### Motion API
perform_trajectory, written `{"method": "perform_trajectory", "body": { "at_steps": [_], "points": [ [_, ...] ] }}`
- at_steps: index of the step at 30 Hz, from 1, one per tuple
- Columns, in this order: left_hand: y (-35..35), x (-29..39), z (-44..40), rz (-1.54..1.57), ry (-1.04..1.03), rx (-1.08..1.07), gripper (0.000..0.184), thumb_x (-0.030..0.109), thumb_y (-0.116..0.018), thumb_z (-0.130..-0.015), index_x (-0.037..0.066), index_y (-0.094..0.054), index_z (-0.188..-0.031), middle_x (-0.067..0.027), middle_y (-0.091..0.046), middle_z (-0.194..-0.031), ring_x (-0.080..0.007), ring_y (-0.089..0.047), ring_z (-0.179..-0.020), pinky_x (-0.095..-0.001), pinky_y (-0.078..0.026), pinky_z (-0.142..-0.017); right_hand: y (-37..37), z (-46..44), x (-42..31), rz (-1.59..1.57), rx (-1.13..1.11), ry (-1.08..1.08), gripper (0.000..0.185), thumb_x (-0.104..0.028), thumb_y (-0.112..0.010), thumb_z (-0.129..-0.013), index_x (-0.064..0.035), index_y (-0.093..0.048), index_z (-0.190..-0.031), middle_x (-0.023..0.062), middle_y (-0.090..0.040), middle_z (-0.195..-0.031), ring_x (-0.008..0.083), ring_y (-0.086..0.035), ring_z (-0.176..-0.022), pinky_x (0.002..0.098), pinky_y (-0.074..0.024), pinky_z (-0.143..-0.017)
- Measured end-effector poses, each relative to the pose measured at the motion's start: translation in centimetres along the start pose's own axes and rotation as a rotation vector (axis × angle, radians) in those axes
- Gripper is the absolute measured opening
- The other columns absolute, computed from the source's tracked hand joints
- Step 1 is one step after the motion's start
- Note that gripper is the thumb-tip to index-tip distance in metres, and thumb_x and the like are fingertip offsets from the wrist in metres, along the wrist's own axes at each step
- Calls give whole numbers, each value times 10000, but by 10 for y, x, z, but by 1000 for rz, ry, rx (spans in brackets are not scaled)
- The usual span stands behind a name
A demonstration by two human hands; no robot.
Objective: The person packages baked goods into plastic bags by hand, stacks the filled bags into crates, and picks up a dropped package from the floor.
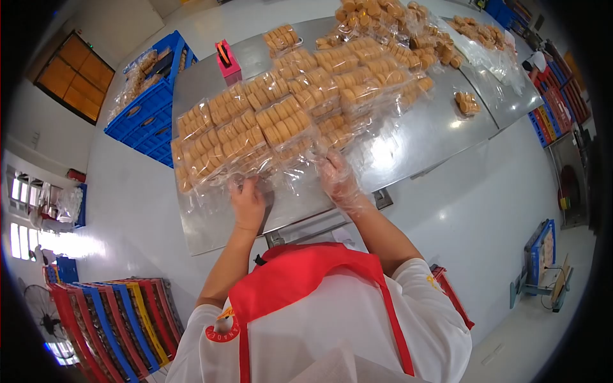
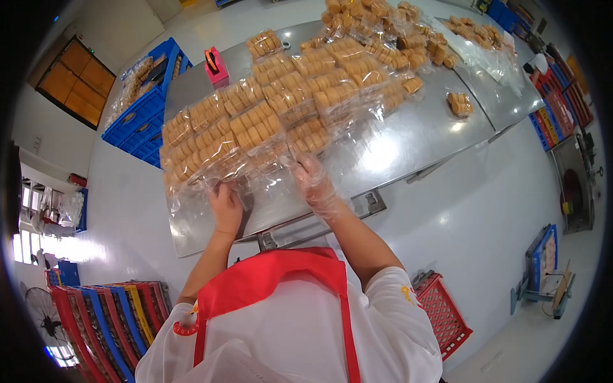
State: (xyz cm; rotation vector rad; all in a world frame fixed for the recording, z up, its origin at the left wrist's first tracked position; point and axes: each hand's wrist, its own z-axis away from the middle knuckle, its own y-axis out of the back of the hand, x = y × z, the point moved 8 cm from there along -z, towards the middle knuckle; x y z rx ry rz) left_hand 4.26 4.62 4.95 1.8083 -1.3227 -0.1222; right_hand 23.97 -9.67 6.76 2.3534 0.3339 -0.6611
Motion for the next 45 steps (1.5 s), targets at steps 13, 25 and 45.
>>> {"method": "perform_trajectory", "body": {
  "at_steps": [13, 25, 45],
  "points": [
    [39, 21, -37, 132, 27, 99, 96, -70, -616, -761, -6, -602, -830, -196, -541, -917, -398, -568, -861, -467, -479, -738, 18, -32, -34, -7, 51, 148, 357, 79, -612, -760, -64, -685, -1078, 144, -667, -1033, 324, -653, -918, 400, -557, -774],
    [78, 32, -61, 125, 68, 104, 68, -83, -573, -741, -24, -593, -770, -185, -533, -865, -374, -557, -799, -439, -462, -707, 43, -76, -87, 100, -22, 209, 278, 42, -594, -810, -35, -678, -1063, 169, -650, -969, 338, -645, -868, 397, -542, -723],
    [77, 39, -57, 80, -22, 41, 46, -51, -595, -774, -10, -598, -794, -187, -534, -885, -379, -553, -836, -446, -460, -727, 41, -35, -66, -59, 203, -169, 225, -32, -619, -901, -15, -684, -1115, 248, -556, -1292, 381, -546, -1216, 389, -461, -1007]
  ]
}}
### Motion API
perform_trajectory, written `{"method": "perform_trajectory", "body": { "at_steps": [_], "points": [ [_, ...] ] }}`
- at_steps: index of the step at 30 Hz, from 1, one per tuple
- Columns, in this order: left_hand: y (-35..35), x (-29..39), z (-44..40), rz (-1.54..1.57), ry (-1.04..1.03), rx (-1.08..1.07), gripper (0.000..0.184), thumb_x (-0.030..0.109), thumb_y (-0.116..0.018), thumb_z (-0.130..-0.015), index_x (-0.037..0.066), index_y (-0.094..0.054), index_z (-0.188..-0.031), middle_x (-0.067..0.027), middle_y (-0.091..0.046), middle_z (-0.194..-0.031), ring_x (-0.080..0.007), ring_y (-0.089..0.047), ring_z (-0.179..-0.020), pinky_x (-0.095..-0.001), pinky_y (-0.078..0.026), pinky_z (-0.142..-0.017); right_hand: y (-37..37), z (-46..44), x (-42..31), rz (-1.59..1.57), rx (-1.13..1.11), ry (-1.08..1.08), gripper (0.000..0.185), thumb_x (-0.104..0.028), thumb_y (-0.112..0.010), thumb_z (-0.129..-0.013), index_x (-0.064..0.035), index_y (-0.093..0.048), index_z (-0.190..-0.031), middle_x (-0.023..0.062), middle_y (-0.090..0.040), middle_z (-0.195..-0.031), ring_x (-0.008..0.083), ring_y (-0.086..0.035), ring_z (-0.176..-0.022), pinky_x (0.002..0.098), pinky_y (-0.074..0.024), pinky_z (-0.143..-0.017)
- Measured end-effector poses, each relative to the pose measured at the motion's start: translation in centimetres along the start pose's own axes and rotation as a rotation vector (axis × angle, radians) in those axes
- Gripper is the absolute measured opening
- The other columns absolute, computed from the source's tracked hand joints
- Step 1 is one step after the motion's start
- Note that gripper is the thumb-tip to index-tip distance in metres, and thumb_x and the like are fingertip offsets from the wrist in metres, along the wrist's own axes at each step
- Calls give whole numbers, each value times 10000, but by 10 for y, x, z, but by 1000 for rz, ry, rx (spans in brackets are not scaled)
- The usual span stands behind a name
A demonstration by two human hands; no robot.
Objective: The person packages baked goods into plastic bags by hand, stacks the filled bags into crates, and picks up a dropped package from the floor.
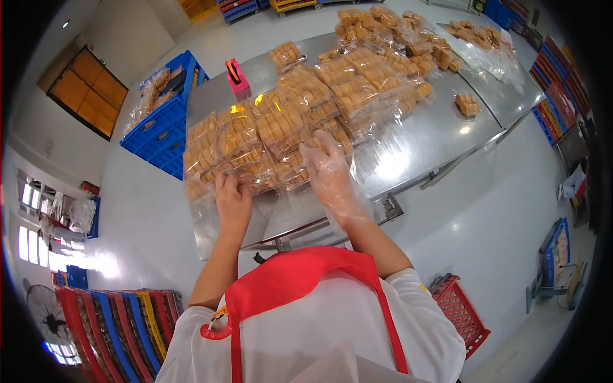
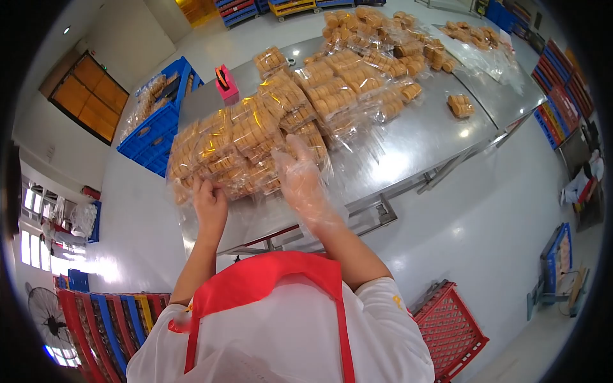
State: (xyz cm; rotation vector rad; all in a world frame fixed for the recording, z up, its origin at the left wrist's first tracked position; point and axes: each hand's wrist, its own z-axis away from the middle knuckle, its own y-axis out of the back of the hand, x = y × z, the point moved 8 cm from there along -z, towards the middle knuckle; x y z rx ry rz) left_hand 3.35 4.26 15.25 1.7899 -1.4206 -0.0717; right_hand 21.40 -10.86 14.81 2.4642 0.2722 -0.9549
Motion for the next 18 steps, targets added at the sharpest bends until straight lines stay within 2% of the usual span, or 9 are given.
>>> {"method": "perform_trajectory", "body": {
  "at_steps": [2, 5, 8, 11, 14, 17, 18],
  "points": [
    [0, -2, 1, 16, 1, -7, 40, -47, -597, -777, -14, -601, -801, -191, -536, -898, -382, -557, -850, -445, -462, -737, 0, -5, -1, -63, -31, -5, 179, -48, -615, -900, 1, -683, -1058, 197, -636, -1155, 339, -609, -1115, 373, -503, -932],
    [-1, -7, 2, 38, 50, -44, 39, -40, -604, -779, -18, -604, -811, -194, -540, -915, -389, -565, -869, -447, -468, -750, -1, -9, -8, 12, 32, 189, 151, -36, -622, -868, -9, -672, -1008, 144, -657, -949, 304, -643, -942, 372, -529, -781],
    [0, -6, 2, 17, 61, -46, 34, -28, -613, -786, -20, -605, -818, -196, -546, -935, -400, -575, -865, -457, -472, -755, -8, -9, -7, 141, 5, 206, 146, -33, -628, -843, -31, -664, -984, 139, -643, -872, 320, -637, -857, 404, -523, -704],
    [0, -9, 1, 65, 86, -44, 28, -14, -621, -796, -19, -599, -812, -197, -547, -936, -407, -578, -840, -473, -471, -750, -9, -9, -6, 93, 48, 259, 113, -28, -626, -839, -41, -658, -947, 132, -635, -845, 324, -633, -811, 415, -514, -683],
    [4, -5, -3, 19, 0, 6, 46, 3, -623, -809, -23, -586, -799, -207, -550, -941, -415, -582, -836, -486, -470, -741, -11, -17, -10, 160, -24, 288, 77, -64, -596, -865, -54, -655, -914, 130, -631, -842, 323, -630, -807, 426, -514, -690],
    [17, -2, -22, -7, -7, 9, 59, 11, -621, -814, -29, -581, -799, -221, -552, -945, -426, -581, -859, -497, -470, -737, -7, -39, -27, 341, -131, 162, 132, -137, -639, -891, -27, -698, -933, 201, -662, -885, 389, -644, -846, 438, -524, -750],
    [21, -4, -31, -12, 1, 8, 59, 13, -618, -813, -32, -586, -792, -224, -559, -931, -429, -582, -858, -499, -471, -737, -2, -47, -36, 251, -155, 132, 140, -140, -624, -896, -26, -696, -936, 210, -663, -895, 397, -643, -859, 451, -521, -762]
  ]
}}
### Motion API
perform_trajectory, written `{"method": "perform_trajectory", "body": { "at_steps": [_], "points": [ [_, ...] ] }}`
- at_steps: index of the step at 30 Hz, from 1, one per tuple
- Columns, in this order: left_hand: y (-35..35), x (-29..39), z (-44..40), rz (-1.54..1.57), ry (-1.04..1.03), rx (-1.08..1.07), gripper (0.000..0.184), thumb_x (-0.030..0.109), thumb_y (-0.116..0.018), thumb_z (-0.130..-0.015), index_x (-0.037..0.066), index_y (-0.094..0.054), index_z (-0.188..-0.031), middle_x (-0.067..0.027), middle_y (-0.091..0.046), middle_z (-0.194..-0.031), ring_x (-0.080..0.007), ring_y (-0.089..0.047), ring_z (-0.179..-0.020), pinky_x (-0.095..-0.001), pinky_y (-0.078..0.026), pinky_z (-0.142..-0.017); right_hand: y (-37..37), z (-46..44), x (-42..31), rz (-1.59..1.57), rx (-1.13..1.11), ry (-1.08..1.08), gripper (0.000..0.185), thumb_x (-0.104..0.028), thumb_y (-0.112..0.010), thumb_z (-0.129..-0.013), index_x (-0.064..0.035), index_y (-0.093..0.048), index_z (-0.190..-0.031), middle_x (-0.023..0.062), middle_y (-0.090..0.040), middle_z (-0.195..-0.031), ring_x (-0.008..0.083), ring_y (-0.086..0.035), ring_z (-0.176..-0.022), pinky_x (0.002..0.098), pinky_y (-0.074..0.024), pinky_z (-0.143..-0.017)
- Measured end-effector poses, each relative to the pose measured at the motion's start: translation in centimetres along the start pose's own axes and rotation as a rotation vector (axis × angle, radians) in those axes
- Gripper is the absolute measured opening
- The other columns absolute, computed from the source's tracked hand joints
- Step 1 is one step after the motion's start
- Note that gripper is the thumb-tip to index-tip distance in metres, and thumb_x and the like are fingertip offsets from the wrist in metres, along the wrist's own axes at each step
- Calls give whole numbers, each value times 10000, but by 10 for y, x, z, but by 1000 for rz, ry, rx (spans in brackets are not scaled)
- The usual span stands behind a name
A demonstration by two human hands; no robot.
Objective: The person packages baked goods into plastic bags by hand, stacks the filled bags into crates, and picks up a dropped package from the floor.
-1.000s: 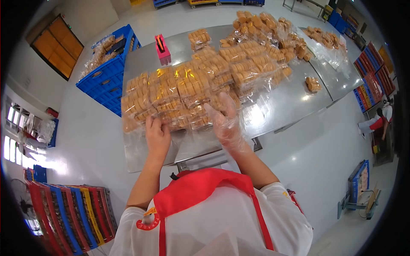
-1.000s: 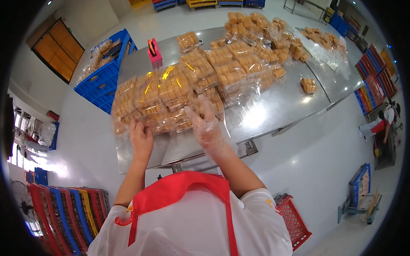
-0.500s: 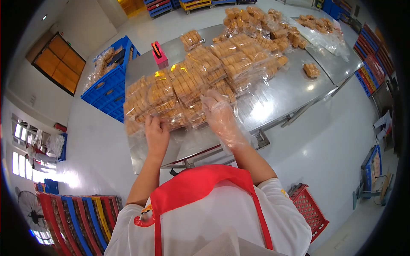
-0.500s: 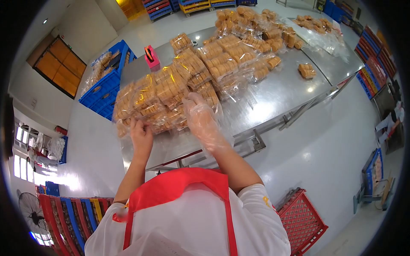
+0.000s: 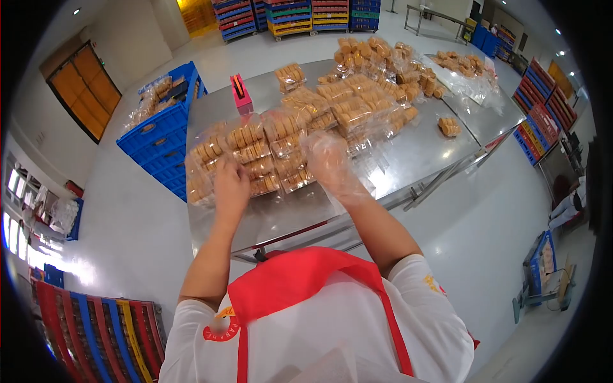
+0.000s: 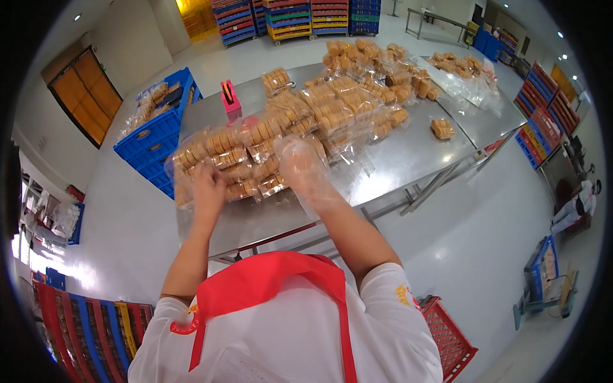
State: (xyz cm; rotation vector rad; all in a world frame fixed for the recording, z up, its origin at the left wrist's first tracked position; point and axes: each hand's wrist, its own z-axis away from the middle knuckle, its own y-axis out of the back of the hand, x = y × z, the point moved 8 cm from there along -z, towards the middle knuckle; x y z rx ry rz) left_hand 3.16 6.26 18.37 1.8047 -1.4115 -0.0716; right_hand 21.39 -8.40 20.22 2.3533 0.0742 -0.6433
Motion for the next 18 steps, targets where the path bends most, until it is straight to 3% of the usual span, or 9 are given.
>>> {"method": "perform_trajectory", "body": {
  "at_steps": [2, 5, 8, 11, 14, 17, 18],
  "points": [
    [9, -3, -19, -13, 20, -4, 66, 15, -613, -810, -39, -596, -777, -231, -575, -903, -436, -583, -855, -502, -472, -739, 14, -18, -10, -191, -45, -42, 159, -147, -596, -904, -25, -692, -941, 228, -664, -915, 413, -642, -885, 478, -514, -785],
    [31, 5, -54, -48, 170, -133, 106, 47, -602, -807, -48, -641, -782, -242, -635, -857, -431, -617, -839, -487, -493, -751, 0, -57, -9, 28, -225, -50, 211, -170, -553, -921, -17, -683, -984, 251, -668, -988, 419, -641, -952, 496, -505, -827],
    [10, -45, -90, -61, 142, -159, 249, 199, -645, -820, -39, -668, -750, -242, -651, -705, -382, -671, -679, -458, -517, -656, 15, -85, -31, 59, -377, -133, 241, -182, -542, -906, -15, -675, -1018, 262, -664, -1045, 409, -643, -998, 492, -501, -858],
    [-9, -62, -116, -23, 265, -397, 253, 181, -601, -834, -33, -670, -717, -245, -623, -637, -363, -660, -599, -444, -516, -616, -17, -105, -5, 117, -491, -214, 268, -220, -586, -870, -31, -677, -1036, 238, -674, -1054, 399, -651, -996, 474, -507, -836],
    [-29, -79, -133, -121, 208, -428, 245, 160, -579, -834, -35, -676, -719, -239, -614, -603, -340, -647, -548, -430, -515, -588, -38, -113, 9, 108, -515, -158, 264, -203, -597, -839, -39, -679, -1029, 201, -691, -1008, 376, -669, -944, 451, -513, -795],
    [-43, -87, -142, -162, 236, -594, 242, 148, -566, -831, -36, -683, -726, -223, -612, -576, -325, -652, -546, -420, -519, -572, -37, -112, 4, 170, -732, -212, 260, -170, -597, -810, -38, -682, -1017, 164, -699, -988, 341, -672, -914, 424, -511, -775],
    [-43, -83, -142, -171, 240, -621, 215, 123, -562, -803, -40, -693, -752, -232, -639, -638, -336, -669, -585, -427, -532, -610, -34, -111, 1, 181, -743, -207, 264, -155, -594, -799, -37, -683, -1017, 166, -698, -980, 338, -672, -905, 422, -512, -768]
  ]
}}
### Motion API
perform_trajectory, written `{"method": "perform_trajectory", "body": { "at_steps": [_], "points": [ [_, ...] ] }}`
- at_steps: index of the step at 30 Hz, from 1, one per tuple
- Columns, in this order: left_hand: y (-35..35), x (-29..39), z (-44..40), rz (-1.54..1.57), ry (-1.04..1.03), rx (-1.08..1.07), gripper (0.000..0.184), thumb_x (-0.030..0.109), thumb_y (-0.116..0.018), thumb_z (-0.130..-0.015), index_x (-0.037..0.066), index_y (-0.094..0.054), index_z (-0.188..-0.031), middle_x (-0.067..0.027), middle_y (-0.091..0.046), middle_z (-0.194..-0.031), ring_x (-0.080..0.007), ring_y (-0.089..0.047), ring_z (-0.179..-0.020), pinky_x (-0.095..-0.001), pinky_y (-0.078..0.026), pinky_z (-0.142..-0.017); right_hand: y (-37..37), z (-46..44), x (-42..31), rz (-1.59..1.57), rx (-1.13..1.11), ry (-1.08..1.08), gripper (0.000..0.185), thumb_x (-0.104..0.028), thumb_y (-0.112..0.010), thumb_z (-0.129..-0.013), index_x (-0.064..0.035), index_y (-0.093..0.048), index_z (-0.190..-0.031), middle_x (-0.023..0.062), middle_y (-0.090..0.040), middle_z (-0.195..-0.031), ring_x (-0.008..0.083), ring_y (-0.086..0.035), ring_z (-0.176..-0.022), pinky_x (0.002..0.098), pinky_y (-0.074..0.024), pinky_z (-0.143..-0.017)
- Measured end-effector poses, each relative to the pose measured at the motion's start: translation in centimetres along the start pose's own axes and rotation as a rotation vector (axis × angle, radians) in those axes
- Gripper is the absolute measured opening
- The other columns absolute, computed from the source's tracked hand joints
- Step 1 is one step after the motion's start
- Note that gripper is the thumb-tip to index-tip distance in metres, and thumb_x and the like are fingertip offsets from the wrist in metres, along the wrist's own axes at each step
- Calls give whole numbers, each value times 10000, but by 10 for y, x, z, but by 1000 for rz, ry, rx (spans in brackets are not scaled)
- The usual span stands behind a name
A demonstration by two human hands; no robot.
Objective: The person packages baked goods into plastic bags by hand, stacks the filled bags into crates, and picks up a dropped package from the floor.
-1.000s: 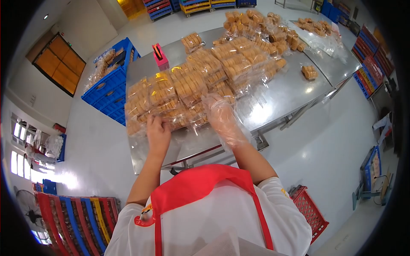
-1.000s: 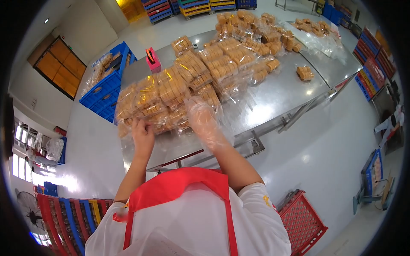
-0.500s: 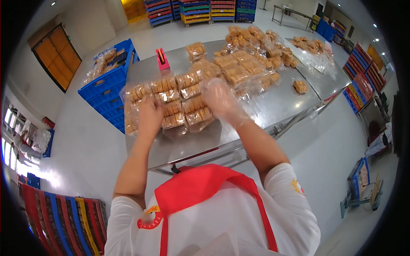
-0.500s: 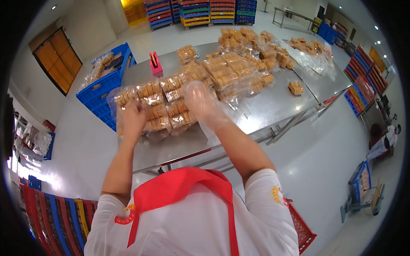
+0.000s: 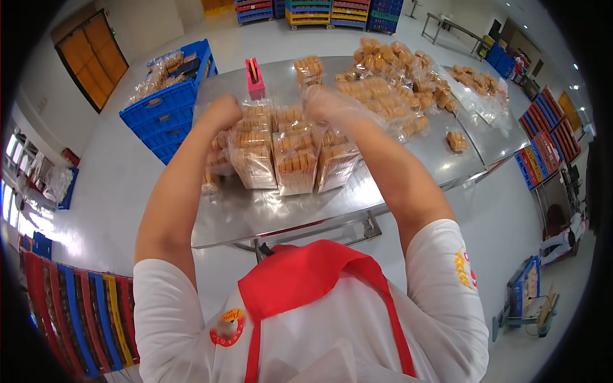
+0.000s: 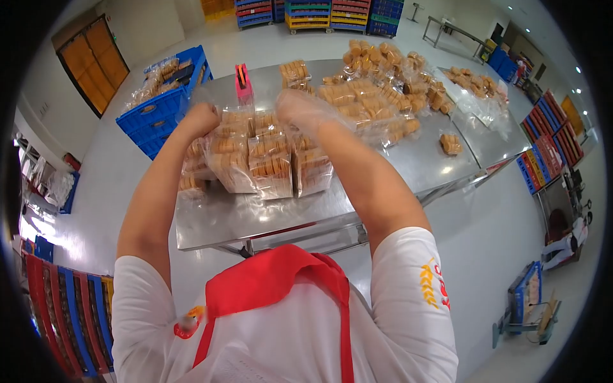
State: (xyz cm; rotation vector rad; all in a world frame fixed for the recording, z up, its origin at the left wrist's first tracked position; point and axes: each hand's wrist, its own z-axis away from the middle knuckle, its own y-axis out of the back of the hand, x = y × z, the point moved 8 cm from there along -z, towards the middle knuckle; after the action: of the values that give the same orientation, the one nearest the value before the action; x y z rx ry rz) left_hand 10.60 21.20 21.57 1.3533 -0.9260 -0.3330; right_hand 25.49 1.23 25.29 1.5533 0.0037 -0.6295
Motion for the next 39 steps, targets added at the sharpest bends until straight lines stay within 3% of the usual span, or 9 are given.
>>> {"method": "perform_trajectory", "body": {
  "at_steps": [5, 8, 14, 17, 22, 25, 29, 37, 39],
  "points": [
    [-5, -8, -18, -93, -32, -23, 206, 123, -563, -806, -21, -704, -844, -196, -676, -700, -302, -650, -529, -415, -532, -549, -13, -22, -5, 210, -86, -25, 299, -125, -577, -772, -36, -687, -1035, 174, -700, -995, 326, -676, -903, 418, -512, -751],
    [-4, -2, -6, -60, 15, -153, 205, 122, -572, -793, -9, -708, -873, -195, -690, -748, -279, -655, -532, -399, -538, -561, -2, -4, -25, 250, -94, -62, 335, -124, -555, -817, -72, -718, -1105, 155, -662, -1226, 335, -631, -1140, 441, -503, -945],
    [2, 1, -6, 5, -23, -56, 160, 126, -597, -776, 4, -700, -767, -167, -663, -643, -270, -648, -529, -395, -525, -558, 3, -10, -7, 169, 63, -27, 288, -185, -628, -780, -33, -698, -1016, 199, -697, -1029, 353, -657, -961, 441, -507, -798],
    [-1, -9, -5, 51, -41, 32, 148, 121, -609, -761, -1, -687, -730, -174, -647, -619, -279, -641, -533, -409, -510, -552, -9, -2, -5, 83, -17, 103, 277, -194, -614, -809, -34, -682, -1024, 195, -685, -1033, 367, -644, -963, 438, -501, -820],
    [2, -1, 6, 15, -126, 100, 181, 124, -619, -728, -40, -677, -777, -253, -630, -693, -367, -656, -645, -443, -511, -622, -14, 66, -30, 311, 527, 731, 153, -95, -545, -882, -32, -651, -973, 181, -641, -893, 376, -637, -893, 455, -520, -807],
    [13, 10, 22, 41, -138, 118, 205, 126, -612, -740, -53, -681, -814, -276, -642, -758, -397, -649, -672, -460, -511, -655, -43, 57, -22, 529, 441, 613, 206, -70, -571, -782, -2, -607, -973, 159, -612, -951, 314, -610, -931, 413, -497, -837],
    [12, 9, 23, 91, -124, 113, 185, 104, -601, -762, -64, -661, -813, -263, -642, -757, -383, -651, -672, -453, -510, -652, -18, 79, -32, 178, 397, 607, 246, -64, -551, -845, 9, -574, -1079, 166, -597, -985, 311, -627, -931, 403, -529, -759],
    [14, 12, 29, 112, 21, 39, 105, 46, -598, -723, -28, -633, -788, -224, -635, -831, -397, -618, -838, -457, -483, -729, -24, 67, -30, 270, -151, 366, 424, -180, -627, -821, 16, -550, -1188, 131, -565, -993, 284, -624, -890, 387, -531, -698],
    [16, 13, 30, 123, 16, 44, 102, 24, -592, -710, -37, -621, -787, -224, -627, -830, -401, -608, -827, -459, -477, -731, -25, 67, -33, 383, 9, 471, 314, -189, -600, -756, -12, -593, -1016, 106, -551, -892, 247, -605, -755, 382, -454, -539]
  ]
}}
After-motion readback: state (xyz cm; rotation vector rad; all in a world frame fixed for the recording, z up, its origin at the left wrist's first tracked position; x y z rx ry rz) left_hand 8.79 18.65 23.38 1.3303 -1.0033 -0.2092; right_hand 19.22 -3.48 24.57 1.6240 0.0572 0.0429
